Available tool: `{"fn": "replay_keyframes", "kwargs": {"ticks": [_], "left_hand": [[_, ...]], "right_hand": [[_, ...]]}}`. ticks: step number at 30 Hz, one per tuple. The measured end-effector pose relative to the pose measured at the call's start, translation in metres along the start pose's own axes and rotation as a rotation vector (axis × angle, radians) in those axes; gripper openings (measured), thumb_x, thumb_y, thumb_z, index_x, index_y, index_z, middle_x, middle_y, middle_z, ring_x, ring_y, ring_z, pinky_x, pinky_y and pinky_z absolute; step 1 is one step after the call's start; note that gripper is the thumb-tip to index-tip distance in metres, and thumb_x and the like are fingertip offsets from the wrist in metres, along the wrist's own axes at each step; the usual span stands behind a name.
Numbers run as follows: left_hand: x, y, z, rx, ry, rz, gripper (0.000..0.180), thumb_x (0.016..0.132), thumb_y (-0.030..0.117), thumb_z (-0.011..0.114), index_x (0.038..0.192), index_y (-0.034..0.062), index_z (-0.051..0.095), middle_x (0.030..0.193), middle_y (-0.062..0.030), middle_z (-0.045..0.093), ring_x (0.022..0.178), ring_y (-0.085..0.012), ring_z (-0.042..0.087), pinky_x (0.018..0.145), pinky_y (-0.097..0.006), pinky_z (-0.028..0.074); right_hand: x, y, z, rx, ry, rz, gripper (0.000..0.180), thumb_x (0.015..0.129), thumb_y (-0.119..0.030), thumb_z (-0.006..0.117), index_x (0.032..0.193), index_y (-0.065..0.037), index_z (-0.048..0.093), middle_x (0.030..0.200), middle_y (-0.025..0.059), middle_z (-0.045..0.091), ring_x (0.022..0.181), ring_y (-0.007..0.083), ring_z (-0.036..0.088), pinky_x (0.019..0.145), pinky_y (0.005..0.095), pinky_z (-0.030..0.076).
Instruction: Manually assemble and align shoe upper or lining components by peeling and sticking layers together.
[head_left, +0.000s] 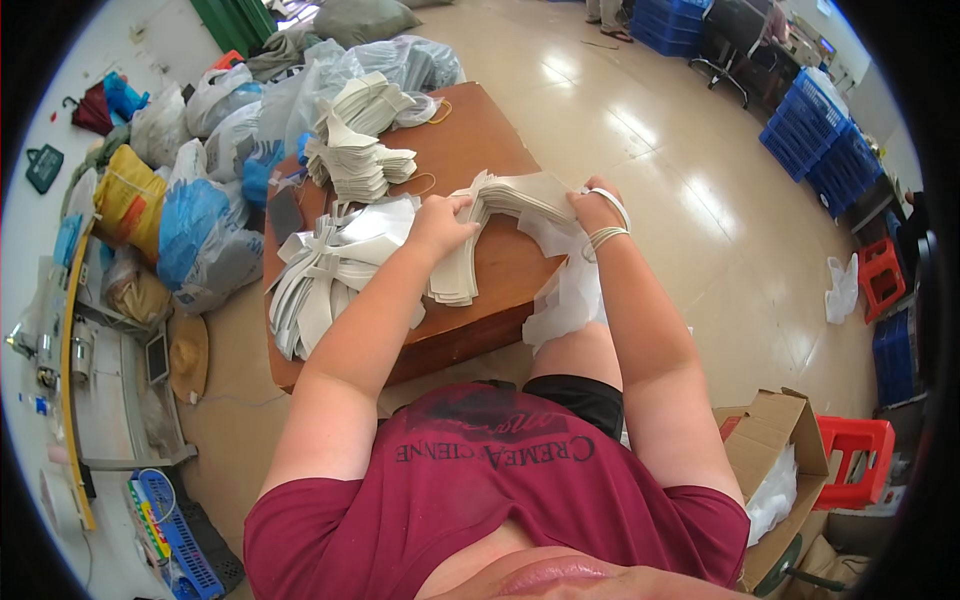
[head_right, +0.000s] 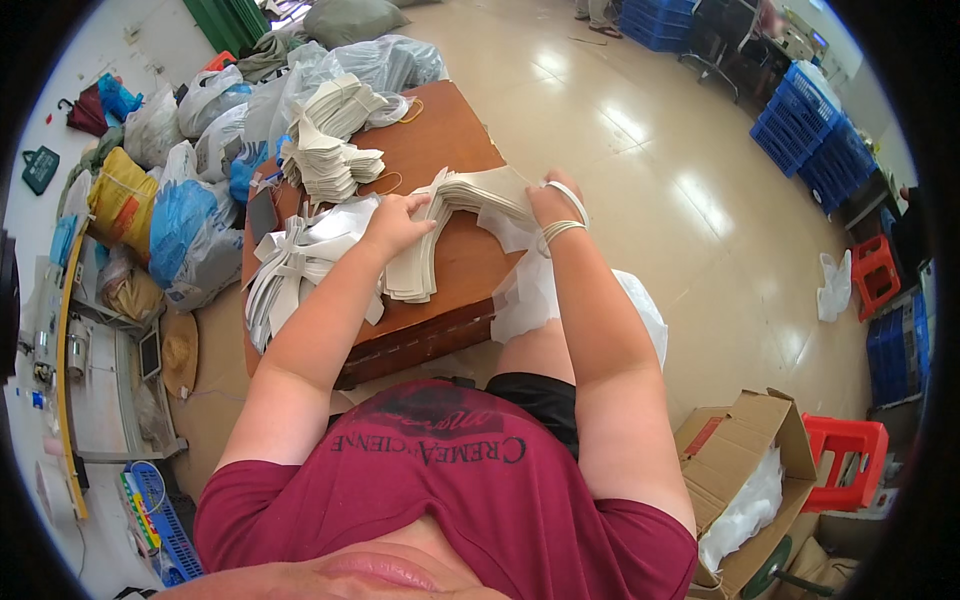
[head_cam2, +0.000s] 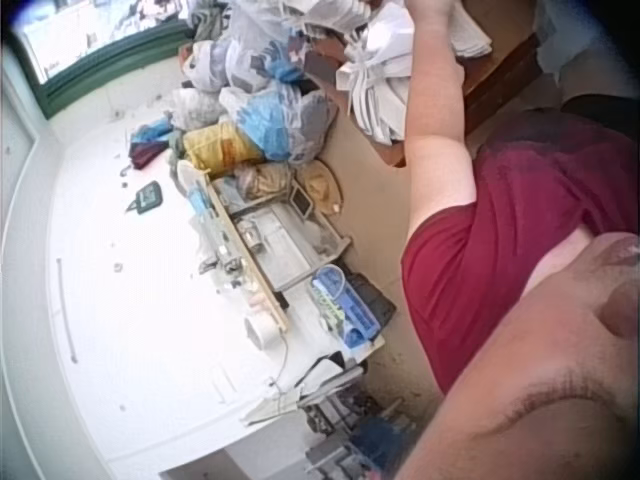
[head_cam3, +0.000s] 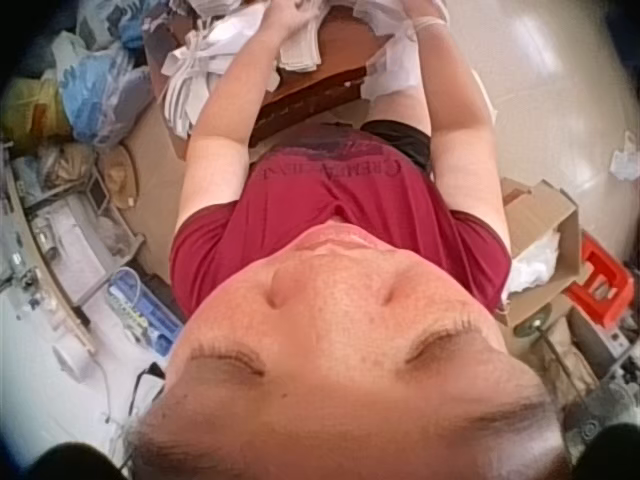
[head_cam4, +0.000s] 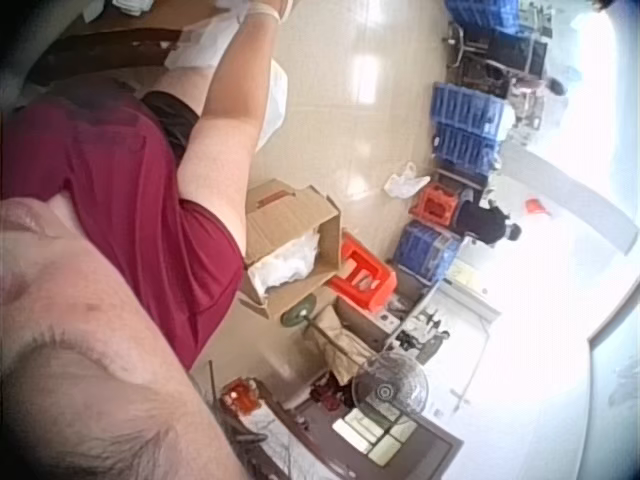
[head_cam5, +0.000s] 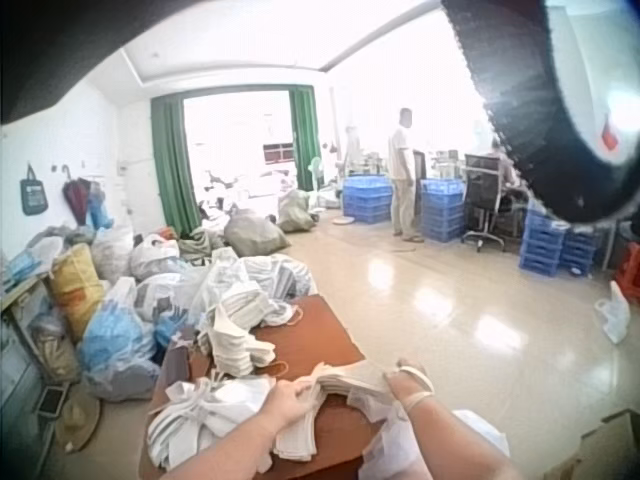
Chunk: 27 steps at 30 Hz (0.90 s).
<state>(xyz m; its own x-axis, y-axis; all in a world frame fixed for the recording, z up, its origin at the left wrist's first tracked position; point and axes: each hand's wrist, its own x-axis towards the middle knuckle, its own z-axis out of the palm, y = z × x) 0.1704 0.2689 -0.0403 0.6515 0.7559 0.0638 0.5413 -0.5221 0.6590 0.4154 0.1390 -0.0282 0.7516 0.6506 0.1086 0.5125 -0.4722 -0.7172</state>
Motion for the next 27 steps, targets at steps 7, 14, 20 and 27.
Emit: {"fn": "replay_keyframes", "kwargs": {"ticks": [7,14,20,27], "left_hand": [[-0.017,0.011,0.003,0.220,0.040,-0.142,0.052,0.077,0.030,0.075,0.127,0.0296,0.063,0.120,-0.0102,0.059,0.114,-0.0278,0.058,0.097,-0.039,0.048],[-0.026,0.014,0.002,0.216,0.142,-0.045,0.046,0.079,0.030,0.073,0.121,0.0132,0.067,0.110,-0.0156,0.064,0.103,-0.0296,0.062,0.090,-0.038,0.049],[-0.034,0.020,-0.004,0.088,0.185,-0.009,0.041,0.079,0.029,0.073,0.115,0.0094,0.070,0.107,-0.0183,0.066,0.102,-0.0329,0.063,0.090,-0.041,0.050],[-0.095,-0.045,-0.069,-0.201,0.503,-0.025,0.033,0.087,0.027,0.069,0.111,0.0035,0.070,0.101,-0.0129,0.070,0.082,-0.0213,0.066,0.077,-0.033,0.052]], "right_hand": [[-0.019,-0.005,-0.008,-0.075,-0.052,-0.156,0.036,0.076,-0.028,0.076,0.098,-0.001,0.065,0.100,0.0204,0.066,0.096,0.0358,0.063,0.085,0.0410,0.050],[-0.029,-0.006,-0.008,-0.303,-0.106,-0.363,0.033,0.077,-0.028,0.076,0.093,-0.002,0.062,0.099,0.0191,0.065,0.095,0.0362,0.062,0.082,0.0427,0.051],[-0.053,0.000,-0.023,-0.208,-0.028,-0.420,0.030,0.077,-0.024,0.076,0.090,-0.002,0.061,0.090,0.0168,0.065,0.085,0.0364,0.063,0.075,0.0421,0.051],[-0.180,-0.003,-0.053,0.278,-0.489,-0.639,0.019,0.079,-0.016,0.073,0.090,-0.007,0.062,0.102,0.0111,0.065,0.093,0.0316,0.062,0.080,0.0371,0.050]]}}
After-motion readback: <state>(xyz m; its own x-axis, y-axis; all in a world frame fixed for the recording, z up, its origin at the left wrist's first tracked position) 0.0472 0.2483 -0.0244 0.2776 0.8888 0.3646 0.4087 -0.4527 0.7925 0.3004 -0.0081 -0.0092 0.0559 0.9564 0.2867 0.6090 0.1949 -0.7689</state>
